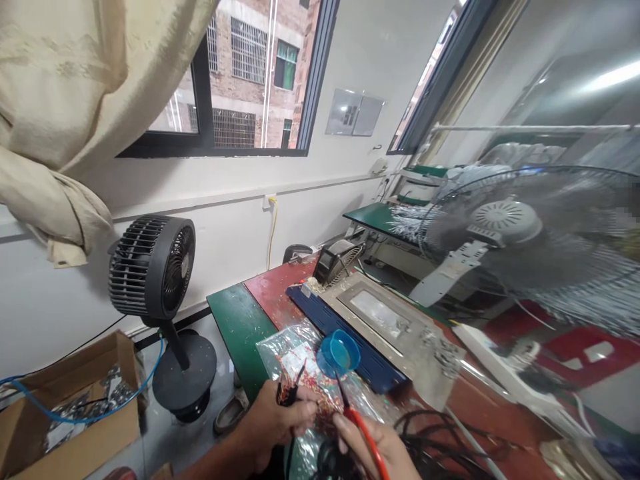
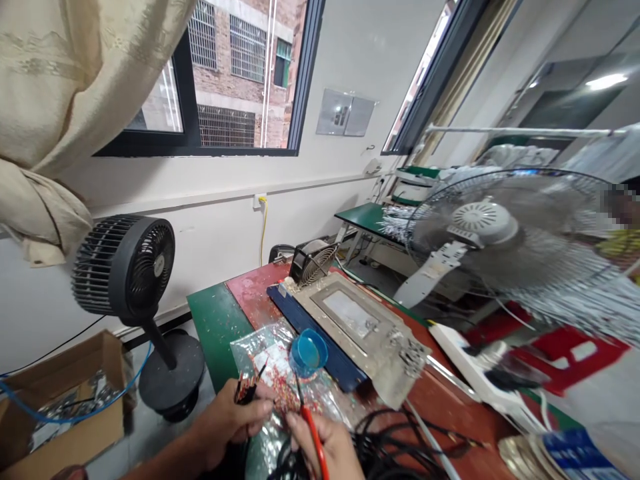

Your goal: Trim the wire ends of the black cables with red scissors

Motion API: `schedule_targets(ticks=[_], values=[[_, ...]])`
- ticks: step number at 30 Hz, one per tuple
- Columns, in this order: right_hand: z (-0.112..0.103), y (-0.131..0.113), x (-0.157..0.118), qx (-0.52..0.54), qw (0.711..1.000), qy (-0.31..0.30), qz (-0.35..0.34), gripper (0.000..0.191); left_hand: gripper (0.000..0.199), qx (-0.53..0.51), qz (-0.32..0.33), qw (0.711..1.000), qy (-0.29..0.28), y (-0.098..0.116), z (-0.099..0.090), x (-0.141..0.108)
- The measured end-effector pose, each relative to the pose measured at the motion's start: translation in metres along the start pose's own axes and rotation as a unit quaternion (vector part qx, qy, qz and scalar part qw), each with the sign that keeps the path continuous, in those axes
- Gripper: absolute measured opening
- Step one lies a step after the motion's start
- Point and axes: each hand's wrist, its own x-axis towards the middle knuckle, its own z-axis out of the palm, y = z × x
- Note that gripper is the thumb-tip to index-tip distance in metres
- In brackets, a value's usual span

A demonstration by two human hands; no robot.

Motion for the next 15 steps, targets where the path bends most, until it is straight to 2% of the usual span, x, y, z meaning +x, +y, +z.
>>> schedule_targets(ticks=[4,7,15], values=[[0.002,-0.003,-0.001,0.122,0.992,0.013,0.012,0.053,0.056,0.011,-0.013,0.999,-0.042,-0.006,0.003,-0.003],[0.004,-0.004,-0.001,0.157,0.987,0.005,0.008,0.052,0.049,0.023,-0.002,0.998,-0.060,-0.005,0.008,-0.007],[0.007,-0.010,-0.005,0.121,0.993,-0.019,-0.007,0.050,0.044,-0.003,-0.009,1.000,-0.008,-0.008,0.015,-0.009]])
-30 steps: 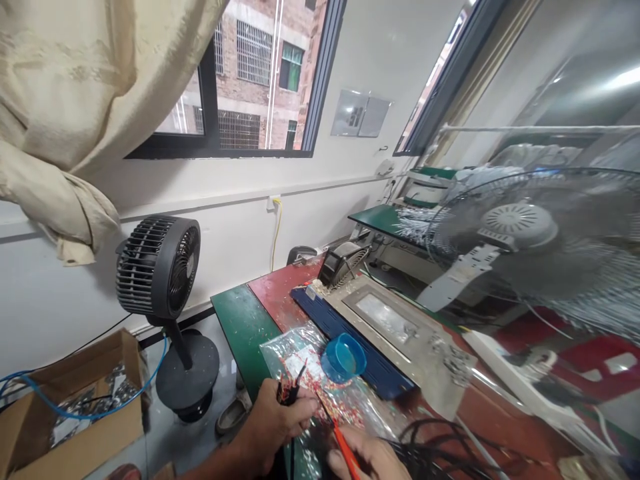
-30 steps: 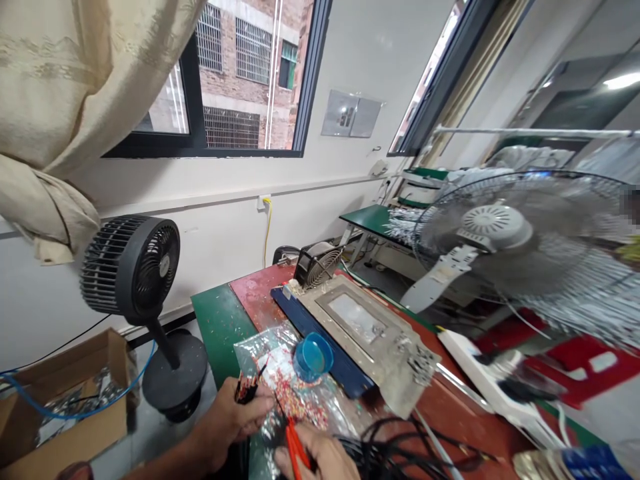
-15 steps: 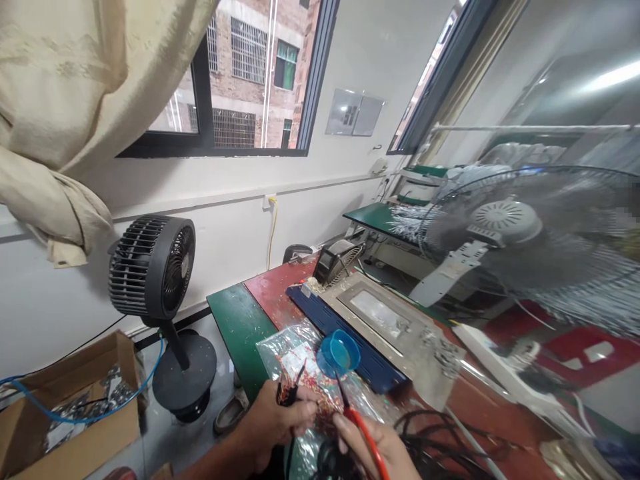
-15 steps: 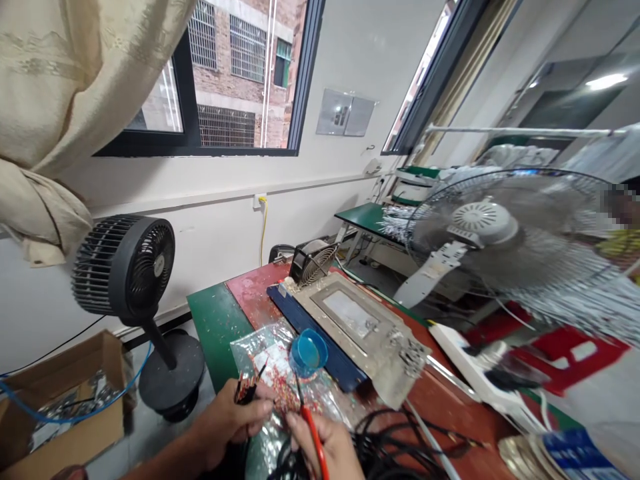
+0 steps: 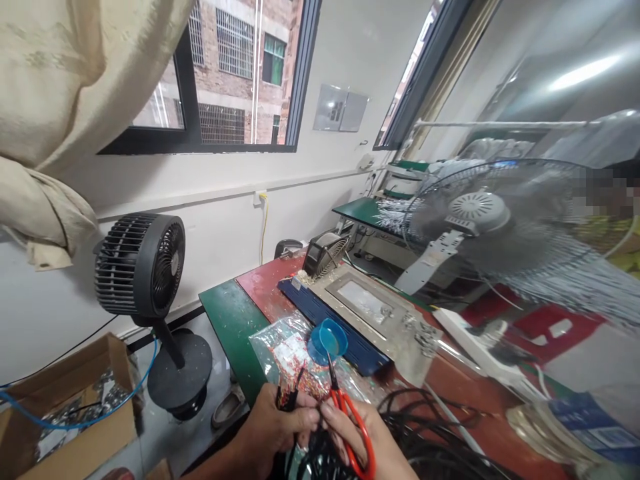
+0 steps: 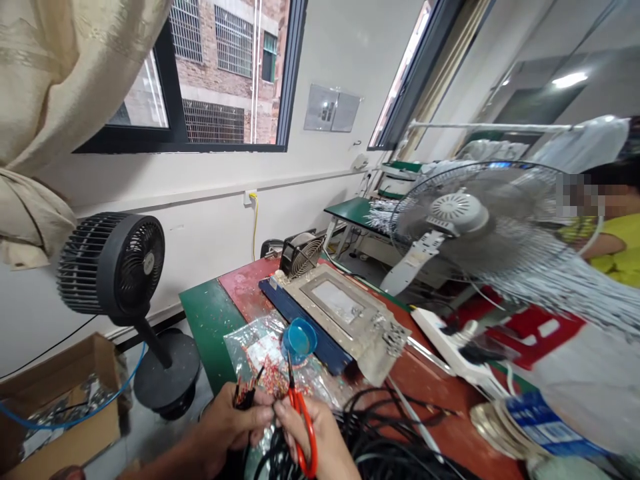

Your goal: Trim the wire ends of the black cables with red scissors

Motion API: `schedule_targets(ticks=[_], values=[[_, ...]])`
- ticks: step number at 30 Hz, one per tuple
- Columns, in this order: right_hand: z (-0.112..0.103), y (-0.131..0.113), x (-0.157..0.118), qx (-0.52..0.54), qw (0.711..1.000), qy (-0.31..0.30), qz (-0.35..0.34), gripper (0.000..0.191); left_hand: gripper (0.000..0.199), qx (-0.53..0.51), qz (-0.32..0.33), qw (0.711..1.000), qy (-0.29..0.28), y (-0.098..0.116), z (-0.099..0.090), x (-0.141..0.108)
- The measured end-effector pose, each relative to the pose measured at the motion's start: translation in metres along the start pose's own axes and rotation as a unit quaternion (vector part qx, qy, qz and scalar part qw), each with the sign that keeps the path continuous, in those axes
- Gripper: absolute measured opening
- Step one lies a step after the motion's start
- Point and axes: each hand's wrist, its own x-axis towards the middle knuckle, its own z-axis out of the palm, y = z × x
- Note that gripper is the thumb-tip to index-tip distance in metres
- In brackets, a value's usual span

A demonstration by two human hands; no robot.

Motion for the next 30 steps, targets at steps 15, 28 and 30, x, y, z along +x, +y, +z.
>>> schedule_targets(ticks=[15,28,30], values=[[0.004,0.004,0.002,0.064,0.998,0.009,0.022,0.053,0.043,-0.019,0.018,0.998,-0.049,-0.011,-0.003,0.007],[0.006,0.005,0.003,0.099,0.995,-0.028,-0.004,0.054,0.041,-0.050,0.057,0.990,-0.119,-0.016,-0.004,0.014],[0.006,0.003,0.002,0.094,0.995,-0.011,0.017,0.058,0.044,-0.027,0.066,0.990,-0.120,-0.014,-0.004,0.014]])
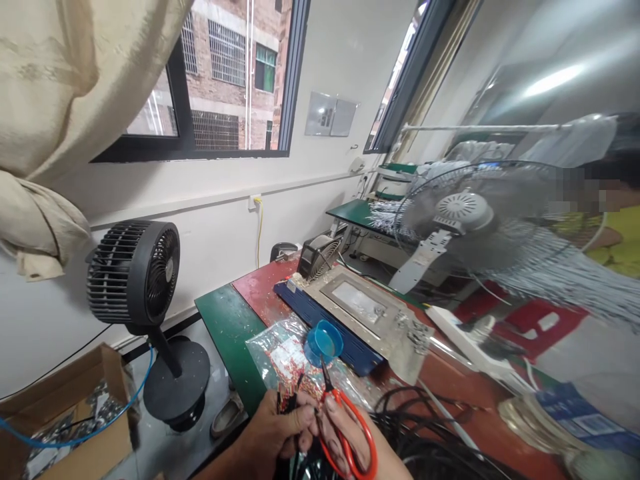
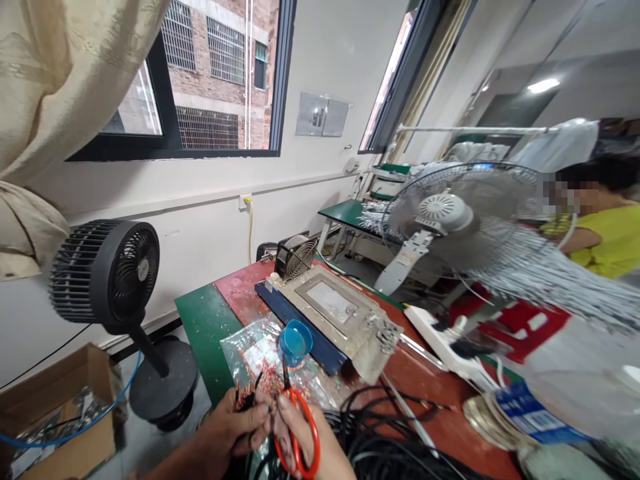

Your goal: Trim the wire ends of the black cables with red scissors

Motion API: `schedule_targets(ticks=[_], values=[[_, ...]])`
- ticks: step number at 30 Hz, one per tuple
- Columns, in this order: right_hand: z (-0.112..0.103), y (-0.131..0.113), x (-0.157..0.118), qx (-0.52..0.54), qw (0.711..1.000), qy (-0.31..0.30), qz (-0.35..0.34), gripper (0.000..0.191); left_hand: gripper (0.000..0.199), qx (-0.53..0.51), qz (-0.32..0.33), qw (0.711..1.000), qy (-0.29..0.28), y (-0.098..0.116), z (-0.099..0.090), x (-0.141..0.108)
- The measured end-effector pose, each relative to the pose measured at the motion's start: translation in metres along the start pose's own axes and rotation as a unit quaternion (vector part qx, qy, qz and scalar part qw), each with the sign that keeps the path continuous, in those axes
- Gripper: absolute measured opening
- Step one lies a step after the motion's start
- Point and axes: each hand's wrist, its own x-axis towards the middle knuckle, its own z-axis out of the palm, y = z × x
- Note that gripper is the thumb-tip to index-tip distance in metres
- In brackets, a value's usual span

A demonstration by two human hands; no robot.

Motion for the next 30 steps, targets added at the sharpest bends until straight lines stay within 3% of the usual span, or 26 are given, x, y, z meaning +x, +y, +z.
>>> schedule_targets(ticks=[9,16,20,25,30], values=[[-0.001,-0.001,0.000,0.013,1.000,-0.004,0.026,0.056,0.043,0.030,0.010,0.999,0.020,0.000,0.000,-0.002],[0.003,0.004,-0.001,0.028,0.999,-0.007,-0.025,0.051,0.046,0.005,0.026,0.999,0.036,-0.008,-0.001,-0.001],[-0.003,0.013,0.004,-0.007,1.000,-0.022,-0.019,0.055,0.048,0.011,0.031,0.999,0.036,-0.009,-0.002,0.002],[-0.009,0.016,0.009,-0.038,0.999,0.001,-0.017,0.059,0.053,0.034,0.010,0.997,0.068,-0.007,0.000,0.006],[-0.008,0.013,0.008,-0.047,0.999,-0.009,-0.014,0.057,0.054,0.032,0.045,0.996,0.065,0.001,0.006,0.005]])
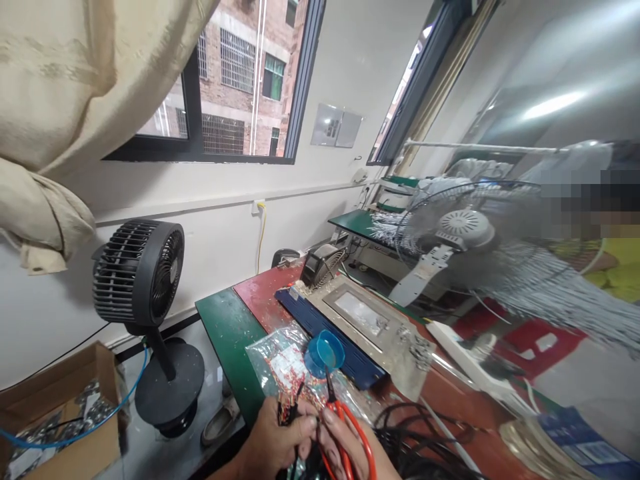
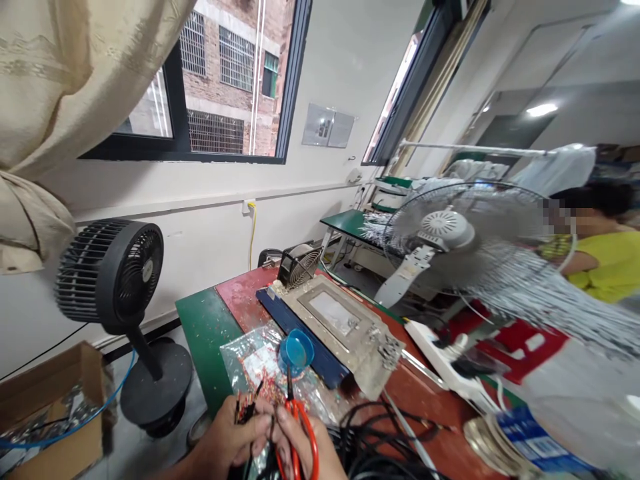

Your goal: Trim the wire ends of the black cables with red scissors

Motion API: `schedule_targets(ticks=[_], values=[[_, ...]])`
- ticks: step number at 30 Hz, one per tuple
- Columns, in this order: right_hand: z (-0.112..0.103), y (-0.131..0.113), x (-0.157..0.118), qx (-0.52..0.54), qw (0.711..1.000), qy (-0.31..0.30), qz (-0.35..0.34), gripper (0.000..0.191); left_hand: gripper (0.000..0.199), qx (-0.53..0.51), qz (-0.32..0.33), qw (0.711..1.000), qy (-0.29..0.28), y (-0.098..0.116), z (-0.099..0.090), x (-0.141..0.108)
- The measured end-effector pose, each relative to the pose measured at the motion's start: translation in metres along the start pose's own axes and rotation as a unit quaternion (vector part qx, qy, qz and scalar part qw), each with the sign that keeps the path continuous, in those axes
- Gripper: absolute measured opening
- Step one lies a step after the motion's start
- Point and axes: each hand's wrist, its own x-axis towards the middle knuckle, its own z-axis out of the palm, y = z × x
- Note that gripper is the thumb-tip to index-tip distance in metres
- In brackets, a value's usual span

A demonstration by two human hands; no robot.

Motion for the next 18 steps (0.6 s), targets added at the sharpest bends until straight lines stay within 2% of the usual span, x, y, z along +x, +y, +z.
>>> schedule_targets(ticks=[4,10,18], values=[[0.003,-0.007,-0.003,-0.038,0.998,0.041,0.005,0.053,0.056,-0.001,-0.007,1.000,0.028,0.001,0.001,-0.003],[0.007,-0.017,-0.007,-0.127,0.990,0.036,-0.047,0.050,0.059,0.007,-0.029,0.998,0.048,-0.011,-0.003,-0.001],[-0.002,0.002,0.002,-0.025,0.999,0.025,0.015,0.056,0.052,-0.007,-0.025,0.999,0.027,-0.016,-0.005,-0.002]])
